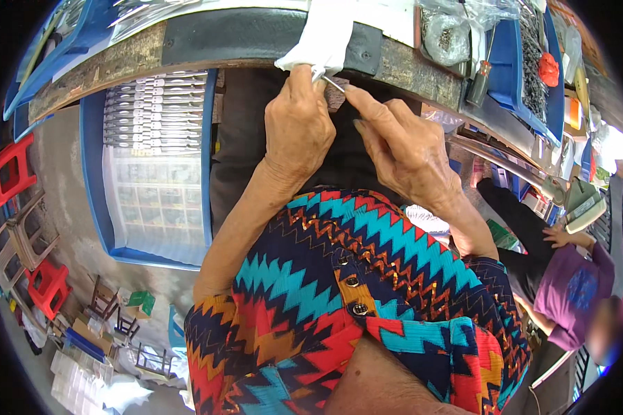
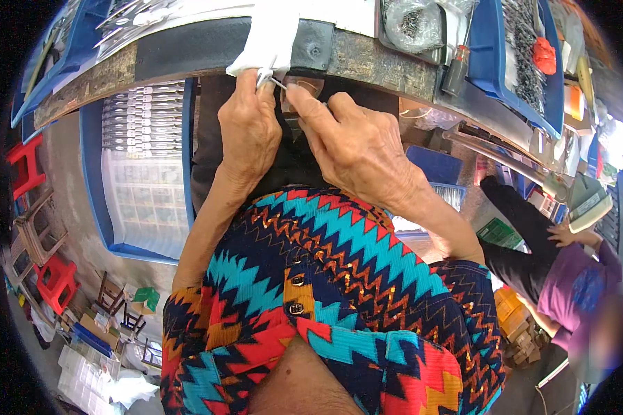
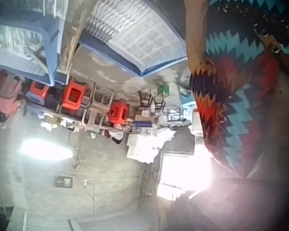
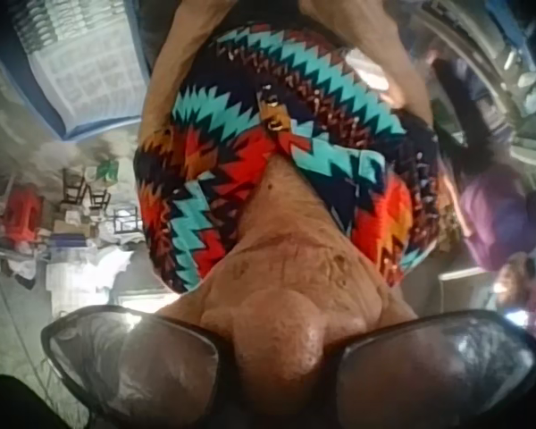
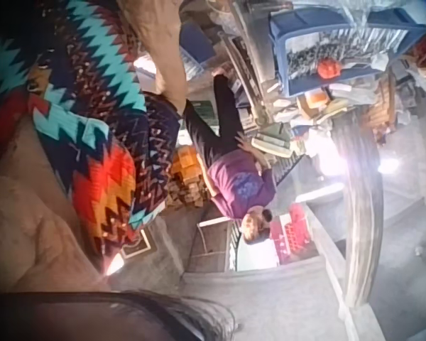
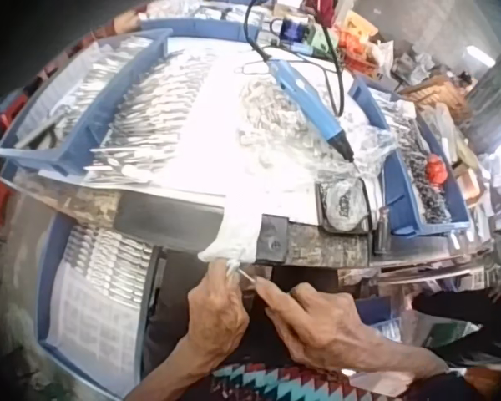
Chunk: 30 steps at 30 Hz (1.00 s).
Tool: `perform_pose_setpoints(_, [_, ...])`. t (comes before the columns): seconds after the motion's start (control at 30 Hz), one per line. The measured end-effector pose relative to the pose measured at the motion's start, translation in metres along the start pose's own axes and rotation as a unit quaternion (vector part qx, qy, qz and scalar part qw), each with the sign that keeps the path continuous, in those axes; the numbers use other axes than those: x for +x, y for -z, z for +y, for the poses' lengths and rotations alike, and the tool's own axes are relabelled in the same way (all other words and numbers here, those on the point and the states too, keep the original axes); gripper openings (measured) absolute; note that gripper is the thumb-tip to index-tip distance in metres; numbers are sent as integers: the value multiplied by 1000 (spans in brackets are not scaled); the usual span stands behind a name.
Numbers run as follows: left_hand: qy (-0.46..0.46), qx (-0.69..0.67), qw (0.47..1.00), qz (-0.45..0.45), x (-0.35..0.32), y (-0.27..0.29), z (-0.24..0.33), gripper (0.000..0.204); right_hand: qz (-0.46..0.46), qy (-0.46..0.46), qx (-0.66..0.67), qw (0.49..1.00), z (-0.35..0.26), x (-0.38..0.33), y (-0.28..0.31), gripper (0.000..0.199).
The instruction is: Assembling small hardware components at a workbench using a manual screwdriver.
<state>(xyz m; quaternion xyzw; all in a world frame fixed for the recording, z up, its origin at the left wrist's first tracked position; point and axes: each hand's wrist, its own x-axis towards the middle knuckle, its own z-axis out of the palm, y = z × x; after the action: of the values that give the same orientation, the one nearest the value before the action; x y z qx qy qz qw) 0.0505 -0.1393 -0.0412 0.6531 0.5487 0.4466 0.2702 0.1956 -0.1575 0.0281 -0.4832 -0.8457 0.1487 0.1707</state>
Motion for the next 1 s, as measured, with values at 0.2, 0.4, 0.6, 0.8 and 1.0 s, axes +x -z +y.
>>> perform_pose_setpoints(0.2, [-14,-28,999,-10,0,-1,-5,13,-32,7,-4,999,3,2,0,36])
perform_pose_setpoints(0.4, [-34,-3,999,-7,3,-3,-5,12,-4,-75,160,984,6,4,-6,26])
perform_pose_setpoints(0.6, [-59,5,998,12,2,-5,-7,13,-21,-400,566,721,3,7,4,22])
perform_pose_setpoints(0.8, [-45,13,999,17,-1,-6,-6,11,-38,-385,780,491,16,-3,-8,31])
perform_pose_setpoints(1.0, [-46,18,998,35,-2,-9,-5,9,3,-200,351,915,5,-7,-12,28])
